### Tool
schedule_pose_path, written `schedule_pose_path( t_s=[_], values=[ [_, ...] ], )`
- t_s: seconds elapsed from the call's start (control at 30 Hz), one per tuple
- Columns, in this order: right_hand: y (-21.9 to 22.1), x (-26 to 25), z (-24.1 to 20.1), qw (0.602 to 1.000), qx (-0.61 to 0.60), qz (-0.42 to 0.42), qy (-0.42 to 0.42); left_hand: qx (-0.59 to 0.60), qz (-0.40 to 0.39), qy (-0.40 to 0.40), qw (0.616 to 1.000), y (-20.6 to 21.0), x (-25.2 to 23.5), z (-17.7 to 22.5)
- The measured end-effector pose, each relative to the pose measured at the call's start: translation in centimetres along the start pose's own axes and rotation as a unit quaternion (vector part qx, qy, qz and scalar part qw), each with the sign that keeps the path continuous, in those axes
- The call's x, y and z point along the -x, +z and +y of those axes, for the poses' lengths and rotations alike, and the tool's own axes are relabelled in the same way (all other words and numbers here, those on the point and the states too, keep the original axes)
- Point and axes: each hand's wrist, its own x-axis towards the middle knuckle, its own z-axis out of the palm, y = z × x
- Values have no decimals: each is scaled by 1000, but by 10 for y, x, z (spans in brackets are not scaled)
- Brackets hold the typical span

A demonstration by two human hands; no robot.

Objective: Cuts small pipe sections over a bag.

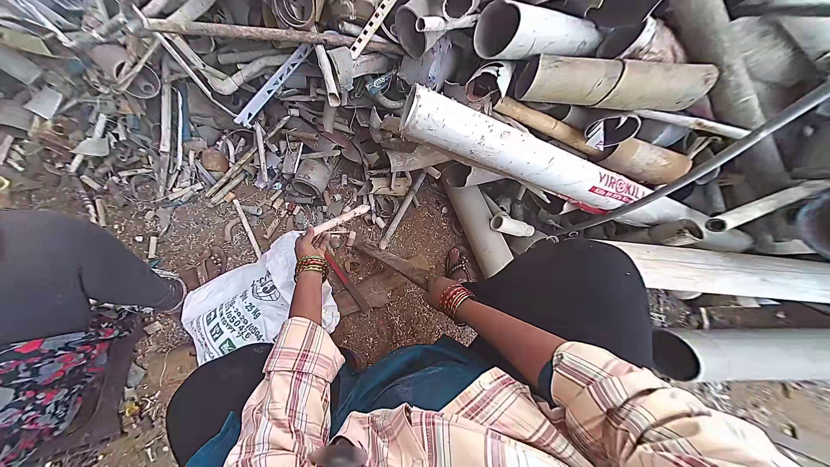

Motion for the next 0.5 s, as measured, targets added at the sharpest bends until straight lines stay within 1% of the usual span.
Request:
schedule_pose_path(
  t_s=[0.03,0.13,0.27,0.33,0.43,0.5],
  values=[
    [5,-1,1,1000,-9,8,13,14,-7,1,1000,1,8,11],
    [20,2,-4,1000,-11,-12,25,24,-12,9,1000,6,33,46],
    [41,-9,-10,999,-3,-23,38,-5,-36,-4,999,4,63,84],
    [41,-11,-9,999,-21,-13,32,-19,-44,-5,999,-2,71,95],
    [32,-14,0,998,-63,2,2,-21,-50,-6,999,-12,78,102],
    [30,-12,2,991,-127,27,11,-10,-50,-12,999,-17,82,105]
  ],
)
